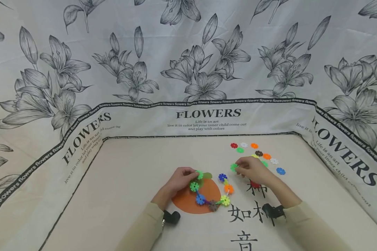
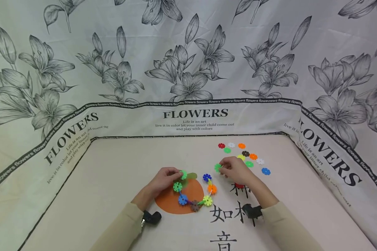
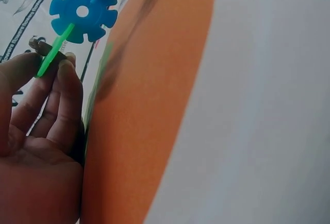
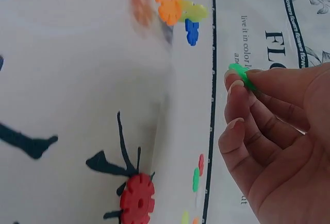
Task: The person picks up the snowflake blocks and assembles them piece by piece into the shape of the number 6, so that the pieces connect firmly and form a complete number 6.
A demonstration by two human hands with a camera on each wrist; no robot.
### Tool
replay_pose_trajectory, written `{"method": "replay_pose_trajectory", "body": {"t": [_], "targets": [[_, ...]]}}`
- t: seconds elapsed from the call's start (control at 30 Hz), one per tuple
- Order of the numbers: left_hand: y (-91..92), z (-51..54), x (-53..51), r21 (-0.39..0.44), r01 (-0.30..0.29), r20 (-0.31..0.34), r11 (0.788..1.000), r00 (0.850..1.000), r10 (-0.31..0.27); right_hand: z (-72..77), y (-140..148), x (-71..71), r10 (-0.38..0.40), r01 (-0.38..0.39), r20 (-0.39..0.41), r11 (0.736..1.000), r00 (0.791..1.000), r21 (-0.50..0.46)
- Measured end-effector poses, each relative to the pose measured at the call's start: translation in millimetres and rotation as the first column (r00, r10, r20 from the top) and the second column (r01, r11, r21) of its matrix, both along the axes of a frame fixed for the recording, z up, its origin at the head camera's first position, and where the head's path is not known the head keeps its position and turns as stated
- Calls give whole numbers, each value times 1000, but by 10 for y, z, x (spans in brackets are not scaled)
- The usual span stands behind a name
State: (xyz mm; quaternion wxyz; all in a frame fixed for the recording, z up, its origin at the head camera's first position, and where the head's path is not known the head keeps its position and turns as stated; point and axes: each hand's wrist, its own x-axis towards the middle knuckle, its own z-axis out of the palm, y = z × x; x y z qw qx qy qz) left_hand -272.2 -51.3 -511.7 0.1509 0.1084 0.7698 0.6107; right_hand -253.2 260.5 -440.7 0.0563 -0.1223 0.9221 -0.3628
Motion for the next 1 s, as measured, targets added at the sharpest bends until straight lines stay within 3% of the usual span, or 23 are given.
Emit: {"method": "replay_pose_trajectory", "body": {"t": [0.13,0.3,0.5,0.77,1.0], "targets": [[-10,2,0,1,29,-18,1000,999,-29,-7,-128,-5,46,-46,-13,999,999,-26],[-20,24,14,7,64,-27,998,998,-64,-69,-300,-25,109,-105,19,985,994,-136],[-20,39,22,18,83,-35,996,996,-82,-141,-544,-73,180,-151,69,939,981,-308],[-15,13,1,6,100,-60,995,993,-99,-214,-764,-131,179,-47,234,877,956,-478],[-22,13,-7,29,75,-48,997,996,-74,-199,-794,-132,152,6,284,873,947,-488]]}}
